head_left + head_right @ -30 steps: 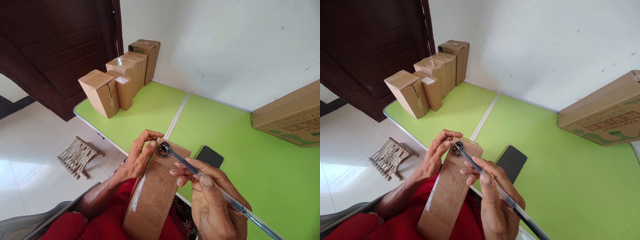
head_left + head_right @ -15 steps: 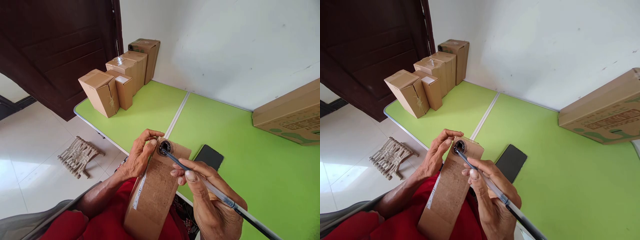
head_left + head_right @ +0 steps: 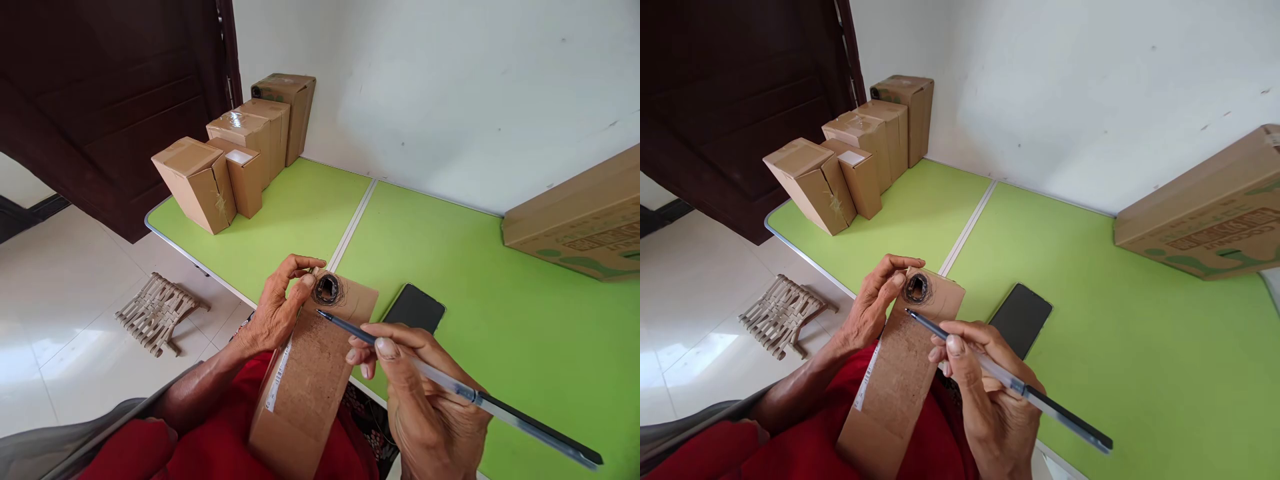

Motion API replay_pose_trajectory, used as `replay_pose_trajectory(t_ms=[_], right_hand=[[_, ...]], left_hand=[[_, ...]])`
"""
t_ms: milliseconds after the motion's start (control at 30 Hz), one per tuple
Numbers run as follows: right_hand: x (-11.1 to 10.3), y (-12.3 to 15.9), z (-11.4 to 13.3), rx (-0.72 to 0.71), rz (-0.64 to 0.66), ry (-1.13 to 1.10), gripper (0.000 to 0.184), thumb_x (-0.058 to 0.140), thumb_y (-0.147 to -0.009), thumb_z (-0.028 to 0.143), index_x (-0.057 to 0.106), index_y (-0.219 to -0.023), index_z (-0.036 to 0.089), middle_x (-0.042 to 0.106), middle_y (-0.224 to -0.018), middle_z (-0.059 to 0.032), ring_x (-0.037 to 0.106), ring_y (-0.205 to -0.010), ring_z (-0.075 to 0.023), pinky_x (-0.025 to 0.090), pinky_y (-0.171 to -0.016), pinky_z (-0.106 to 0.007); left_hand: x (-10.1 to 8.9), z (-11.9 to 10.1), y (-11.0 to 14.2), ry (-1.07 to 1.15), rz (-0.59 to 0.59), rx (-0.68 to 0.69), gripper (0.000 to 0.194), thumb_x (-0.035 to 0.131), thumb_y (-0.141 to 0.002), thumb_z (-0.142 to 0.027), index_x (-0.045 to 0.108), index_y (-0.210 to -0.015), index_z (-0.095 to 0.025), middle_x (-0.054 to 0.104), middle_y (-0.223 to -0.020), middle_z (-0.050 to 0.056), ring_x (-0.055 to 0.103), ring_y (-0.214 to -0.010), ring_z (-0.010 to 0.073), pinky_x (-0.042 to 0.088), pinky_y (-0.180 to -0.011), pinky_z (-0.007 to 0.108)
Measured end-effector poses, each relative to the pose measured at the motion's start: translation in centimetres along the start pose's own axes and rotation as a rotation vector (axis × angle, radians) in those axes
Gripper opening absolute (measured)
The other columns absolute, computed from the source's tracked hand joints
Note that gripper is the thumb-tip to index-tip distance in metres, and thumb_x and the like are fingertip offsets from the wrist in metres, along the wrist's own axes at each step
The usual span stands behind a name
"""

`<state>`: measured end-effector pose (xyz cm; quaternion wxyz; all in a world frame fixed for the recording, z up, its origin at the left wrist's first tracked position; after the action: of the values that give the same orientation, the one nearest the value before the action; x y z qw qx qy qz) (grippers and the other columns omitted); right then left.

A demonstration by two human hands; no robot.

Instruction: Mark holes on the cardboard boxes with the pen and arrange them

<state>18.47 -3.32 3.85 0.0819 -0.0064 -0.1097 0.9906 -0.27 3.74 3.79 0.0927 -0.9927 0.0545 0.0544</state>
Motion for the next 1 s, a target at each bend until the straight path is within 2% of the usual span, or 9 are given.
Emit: replay_pose_trajectory(t_ms=[167,400,800,1000], right_hand=[[-0.15,-0.28,-0.09,0.002,-0.050,-0.066,0.013,0.071,-0.105,0.033,0.080,-0.106,0.024,0.077,-0.082,-0.0020,0.073,-0.065,-0.0147,0.056,-0.058,-0.024],[-0.24,-0.46,-0.04,0.003,-0.126,-0.082,0.013,0.075,-0.103,0.035,0.079,-0.101,0.023,0.077,-0.078,-0.0023,0.074,-0.069,-0.0162,0.053,-0.057,-0.023],[0.10,-0.82,-0.05,0.016,-0.129,-0.018,0.016,0.075,-0.103,0.039,0.082,-0.105,0.025,0.078,-0.082,-0.0028,0.072,-0.067,-0.0137,0.055,-0.058,-0.022],[0.45,-0.95,0.30,-0.006,-0.077,0.058,0.014,0.074,-0.103,0.039,0.083,-0.107,0.028,0.079,-0.091,-0.0025,0.071,-0.067,-0.0116,0.056,-0.057,-0.020]], left_hand=[[0.04,0.17,-0.04,0.010,-0.005,0.016,0.042,0.047,-0.112,-0.052,0.070,-0.127,-0.020,0.075,-0.119,0.009,0.066,-0.114,0.0263,0.048,-0.103,0.039],[0.04,0.46,-0.06,0.007,-0.006,0.021,0.041,0.046,-0.113,-0.050,0.069,-0.128,-0.019,0.075,-0.118,0.009,0.066,-0.111,0.0248,0.048,-0.100,0.038],[-0.03,0.50,0.02,-0.012,-0.002,0.021,0.043,0.044,-0.114,-0.050,0.069,-0.129,-0.019,0.075,-0.116,0.008,0.066,-0.110,0.0245,0.048,-0.100,0.037],[-0.08,0.73,0.05,-0.018,-0.010,0.010,0.042,0.045,-0.114,-0.050,0.069,-0.128,-0.019,0.076,-0.118,0.008,0.067,-0.110,0.0244,0.049,-0.099,0.037]])
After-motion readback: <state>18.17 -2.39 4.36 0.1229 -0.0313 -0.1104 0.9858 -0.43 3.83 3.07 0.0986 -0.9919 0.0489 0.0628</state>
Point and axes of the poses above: each hand's wrist, its own y-axis away from the middle knuckle, its own x-axis out of the palm, z = x × y, the point moved 7 cm from there along -y, towards the middle knuckle
